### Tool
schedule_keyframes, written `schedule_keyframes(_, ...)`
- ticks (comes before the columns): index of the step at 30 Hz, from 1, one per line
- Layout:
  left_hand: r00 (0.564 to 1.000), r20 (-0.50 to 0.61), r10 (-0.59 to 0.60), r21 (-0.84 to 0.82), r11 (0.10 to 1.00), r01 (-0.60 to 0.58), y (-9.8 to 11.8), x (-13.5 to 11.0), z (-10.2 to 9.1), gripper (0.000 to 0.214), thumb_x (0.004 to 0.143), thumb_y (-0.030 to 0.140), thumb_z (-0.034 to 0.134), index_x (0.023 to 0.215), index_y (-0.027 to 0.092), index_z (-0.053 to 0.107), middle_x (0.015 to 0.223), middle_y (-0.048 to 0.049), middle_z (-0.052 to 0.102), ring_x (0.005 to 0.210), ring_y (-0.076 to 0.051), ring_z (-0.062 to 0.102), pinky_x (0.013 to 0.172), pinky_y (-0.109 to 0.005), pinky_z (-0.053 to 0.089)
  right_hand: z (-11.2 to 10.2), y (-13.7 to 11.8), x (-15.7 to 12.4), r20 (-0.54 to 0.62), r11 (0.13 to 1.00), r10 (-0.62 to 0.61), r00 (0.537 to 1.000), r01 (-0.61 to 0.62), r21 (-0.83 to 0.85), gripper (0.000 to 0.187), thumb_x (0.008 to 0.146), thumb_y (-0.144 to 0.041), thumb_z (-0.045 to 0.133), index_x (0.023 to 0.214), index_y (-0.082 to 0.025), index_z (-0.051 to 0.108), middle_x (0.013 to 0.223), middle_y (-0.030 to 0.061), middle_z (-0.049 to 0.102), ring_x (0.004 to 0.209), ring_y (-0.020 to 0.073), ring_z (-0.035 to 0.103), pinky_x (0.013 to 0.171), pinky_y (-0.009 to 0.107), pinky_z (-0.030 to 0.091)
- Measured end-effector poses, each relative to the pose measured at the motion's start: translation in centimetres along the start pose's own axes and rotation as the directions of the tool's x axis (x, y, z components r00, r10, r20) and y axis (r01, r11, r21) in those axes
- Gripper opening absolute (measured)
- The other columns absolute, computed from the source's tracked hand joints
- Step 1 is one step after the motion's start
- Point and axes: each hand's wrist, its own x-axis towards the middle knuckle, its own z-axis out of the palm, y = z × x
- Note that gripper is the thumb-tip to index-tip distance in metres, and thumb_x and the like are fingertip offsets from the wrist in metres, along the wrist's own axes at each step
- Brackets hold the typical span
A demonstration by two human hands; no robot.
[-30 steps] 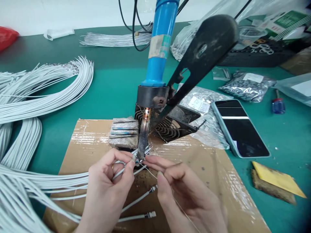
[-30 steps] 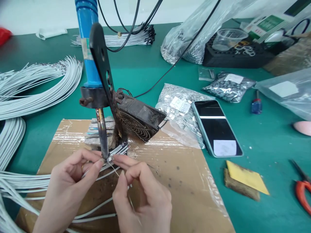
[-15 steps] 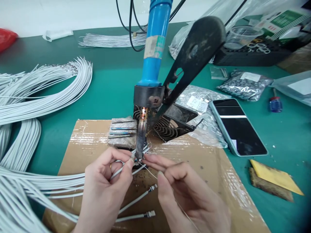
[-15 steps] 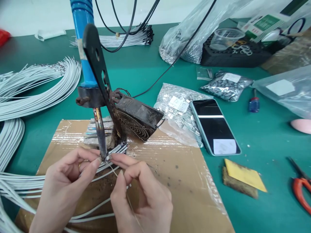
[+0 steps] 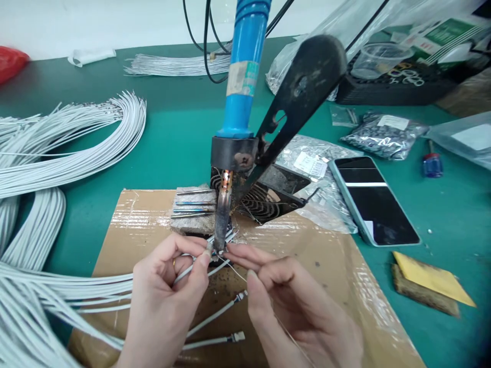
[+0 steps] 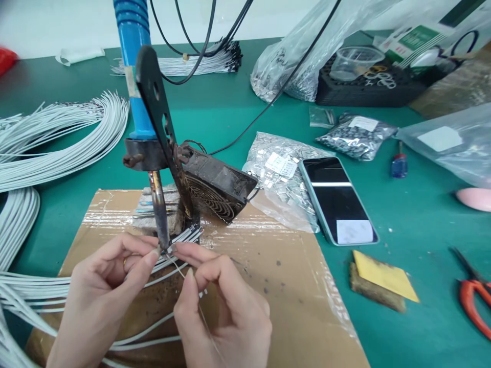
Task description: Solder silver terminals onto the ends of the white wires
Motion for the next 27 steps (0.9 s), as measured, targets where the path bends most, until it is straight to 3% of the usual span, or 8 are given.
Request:
schedule_keyframes(16,1.0,0.0,0.006,0.022,1.0,-0.006,-0.01,-0.08,0.04,0.013,0.087,0.013,0.073,0.077,0.021,0.072,0.088,-0.0006,0.08,0.064,-0.008,0.072,0.059,-0.01,0.054,0.16,-0.15,-0.04,-0.013,0.999,0.013,1.0,-0.013,0.03,0.022,0.093,-0.015,0.064,0.074,-0.025,0.062,0.107,0.0029,0.083,0.103,0.0206,0.08,0.089,0.027,0.062)
schedule_keyframes(23,0.999,-0.037,-0.013,0.033,0.999,0.014,0.42,0.17,0.33,0.013,0.077,0.01,0.078,0.07,0.019,0.072,0.074,0.0039,0.072,0.045,-0.002,0.054,0.047,-0.008,0.047,-0.08,-0.1,0.07,0.023,1.0,0.026,0.999,-0.026,0.012,0.022,0.095,-0.016,0.063,0.075,-0.025,0.062,0.108,0.0041,0.083,0.104,0.0218,0.08,0.091,0.029,0.061)
schedule_keyframes(27,0.999,-0.039,-0.007,0.033,0.999,0.009,0.33,0.27,0.32,0.012,0.078,0.01,0.077,0.072,0.019,0.072,0.078,0.0038,0.074,0.046,-0.001,0.055,0.048,-0.006,0.046,-0.1,0.0,0.07,0.007,1.0,0.02,1.0,-0.02,0.014,0.021,0.094,-0.016,0.064,0.075,-0.025,0.062,0.107,0.0048,0.083,0.104,0.0224,0.08,0.091,0.029,0.061)
